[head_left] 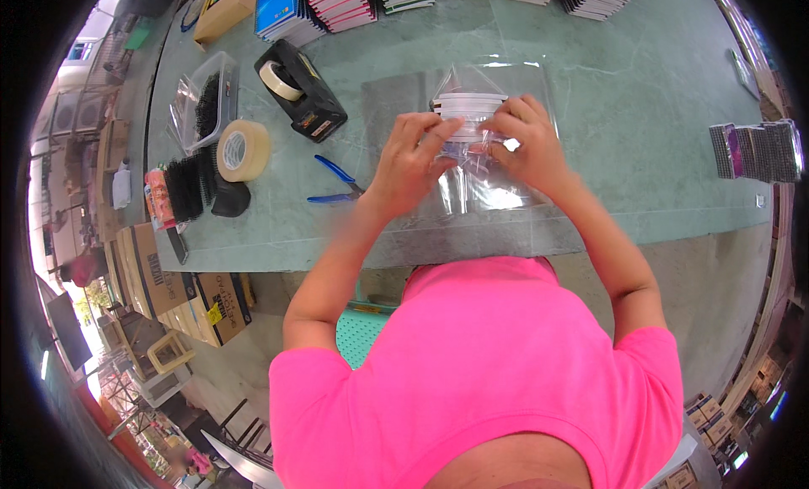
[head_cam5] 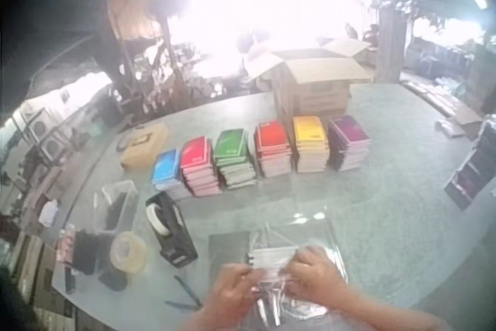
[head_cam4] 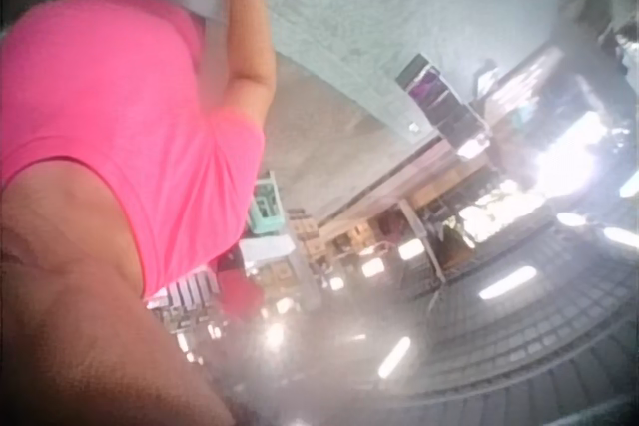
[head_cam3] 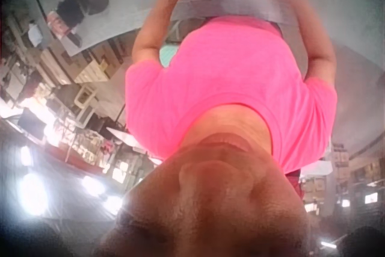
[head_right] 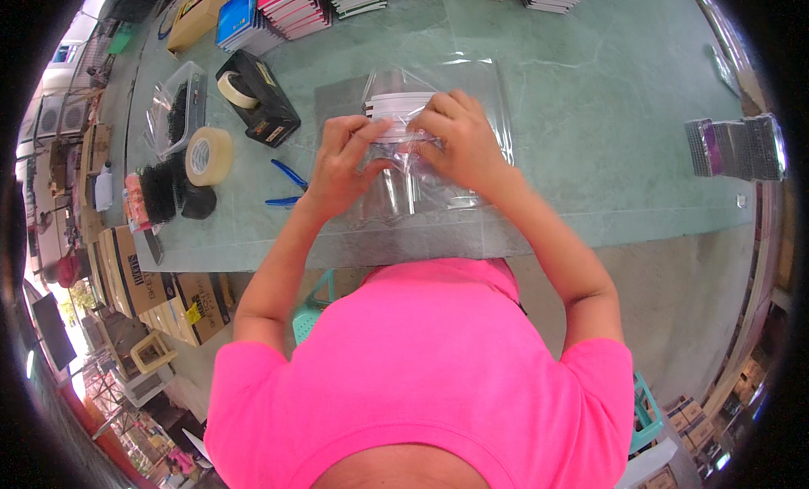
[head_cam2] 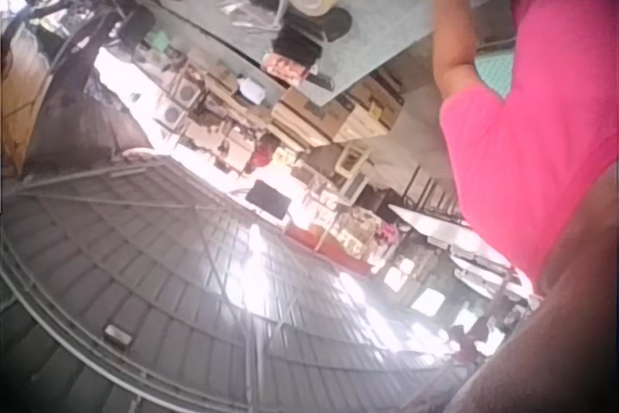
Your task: The person gathers stacks of small notebooks, inserts them into clear plastic sleeves, and seals the sleeves using tape from a dispenser.
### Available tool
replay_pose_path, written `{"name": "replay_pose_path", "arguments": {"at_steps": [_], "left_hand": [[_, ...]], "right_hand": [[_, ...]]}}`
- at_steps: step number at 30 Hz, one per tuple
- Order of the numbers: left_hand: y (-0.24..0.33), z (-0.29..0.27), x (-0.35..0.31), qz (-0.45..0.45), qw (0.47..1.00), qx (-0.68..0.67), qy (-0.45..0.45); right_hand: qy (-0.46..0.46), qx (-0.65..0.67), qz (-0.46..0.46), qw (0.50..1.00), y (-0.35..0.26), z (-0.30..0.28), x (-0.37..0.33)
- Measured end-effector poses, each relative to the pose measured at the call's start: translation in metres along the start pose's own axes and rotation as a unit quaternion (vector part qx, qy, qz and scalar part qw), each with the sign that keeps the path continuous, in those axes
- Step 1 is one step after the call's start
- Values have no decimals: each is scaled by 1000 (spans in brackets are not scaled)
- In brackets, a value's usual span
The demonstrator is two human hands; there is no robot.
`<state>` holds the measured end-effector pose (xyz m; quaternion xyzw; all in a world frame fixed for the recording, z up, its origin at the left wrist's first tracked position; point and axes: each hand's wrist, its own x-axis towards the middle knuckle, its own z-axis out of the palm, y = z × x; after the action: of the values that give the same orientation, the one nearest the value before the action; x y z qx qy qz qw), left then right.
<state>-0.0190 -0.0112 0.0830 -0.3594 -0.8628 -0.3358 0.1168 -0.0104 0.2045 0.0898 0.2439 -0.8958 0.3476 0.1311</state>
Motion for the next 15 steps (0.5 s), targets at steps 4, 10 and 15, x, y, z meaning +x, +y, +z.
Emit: {"name": "replay_pose_path", "arguments": {"at_steps": [4,10,15], "left_hand": [[23,-22,11,13,997,23,67],[56,-25,20,145,965,217,-24],[67,-68,-3,214,970,89,-78]], "right_hand": [[92,70,-6,993,-6,-15,-8],[214,-2,15,977,9,26,-44],[154,-69,-99,981,10,24,-23]]}}
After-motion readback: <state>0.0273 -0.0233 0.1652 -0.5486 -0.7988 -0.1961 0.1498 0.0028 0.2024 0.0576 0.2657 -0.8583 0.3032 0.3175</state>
